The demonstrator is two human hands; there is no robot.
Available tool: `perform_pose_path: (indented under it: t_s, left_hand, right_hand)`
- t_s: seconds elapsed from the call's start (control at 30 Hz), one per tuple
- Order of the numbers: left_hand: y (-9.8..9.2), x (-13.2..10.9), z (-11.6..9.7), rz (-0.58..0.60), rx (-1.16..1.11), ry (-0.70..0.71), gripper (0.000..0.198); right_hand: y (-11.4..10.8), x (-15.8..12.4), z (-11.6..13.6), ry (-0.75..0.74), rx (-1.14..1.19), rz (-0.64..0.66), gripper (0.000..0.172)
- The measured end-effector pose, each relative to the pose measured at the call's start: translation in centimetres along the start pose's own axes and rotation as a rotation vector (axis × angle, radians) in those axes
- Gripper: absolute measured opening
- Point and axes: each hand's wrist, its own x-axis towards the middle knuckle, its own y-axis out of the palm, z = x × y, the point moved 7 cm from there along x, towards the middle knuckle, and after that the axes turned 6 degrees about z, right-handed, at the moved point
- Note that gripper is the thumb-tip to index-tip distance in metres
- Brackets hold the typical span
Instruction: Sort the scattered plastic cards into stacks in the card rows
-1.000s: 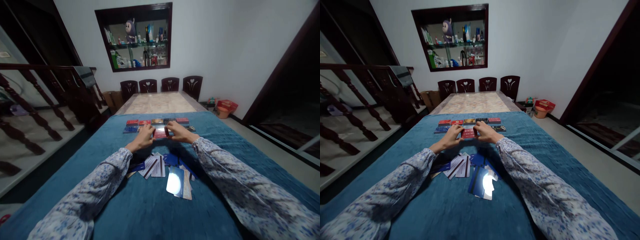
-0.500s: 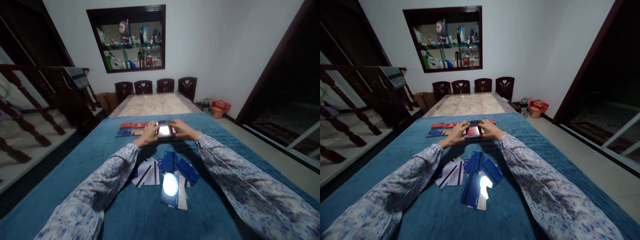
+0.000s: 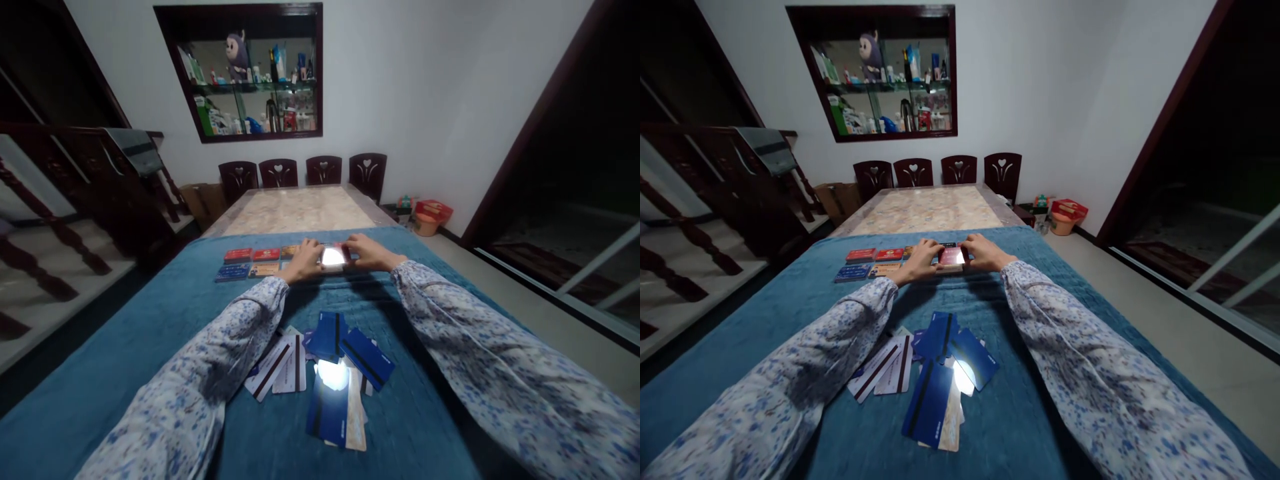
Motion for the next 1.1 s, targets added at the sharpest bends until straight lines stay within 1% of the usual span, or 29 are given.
perform_pose_path:
  t_s: [0.13,0.37,0.5,0.67,0.77,0.93,1.1]
  left_hand:
    - [0.5,1.5,-0.2,0.017,-0.01,-0.021,0.037]
    - [1.0,4.0,-0.6,0.067,-0.039,-0.028,0.038]
    - [1.6,5.4,-0.6,0.077,-0.044,-0.029,0.036]
    - [2.3,7.0,-0.5,0.093,-0.059,-0.02,0.036]
    - [2.7,8.0,-0.3,0.1,-0.057,-0.025,0.035]
    - [3.4,9.5,0.1,0.096,-0.061,-0.03,0.033]
    - [3.8,10.4,0.4,0.108,-0.052,-0.045,0.036]
  right_hand:
    - [0.2,0.2,-1.3,0.009,-0.005,0.025,0.024]
    - [0.5,0.9,-3.9,0.083,-0.031,0.054,0.026]
    - [0.9,1.3,-5.4,0.103,-0.038,0.059,0.028]
    - [1.6,2.0,-7.0,0.132,-0.054,0.078,0.026]
    - [1.9,2.5,-7.8,0.145,-0.061,0.09,0.029]
    - [2.1,3.5,-9.1,0.18,-0.069,0.116,0.04]
    - [2.5,4.3,-10.0,0.186,-0.057,0.141,0.04]
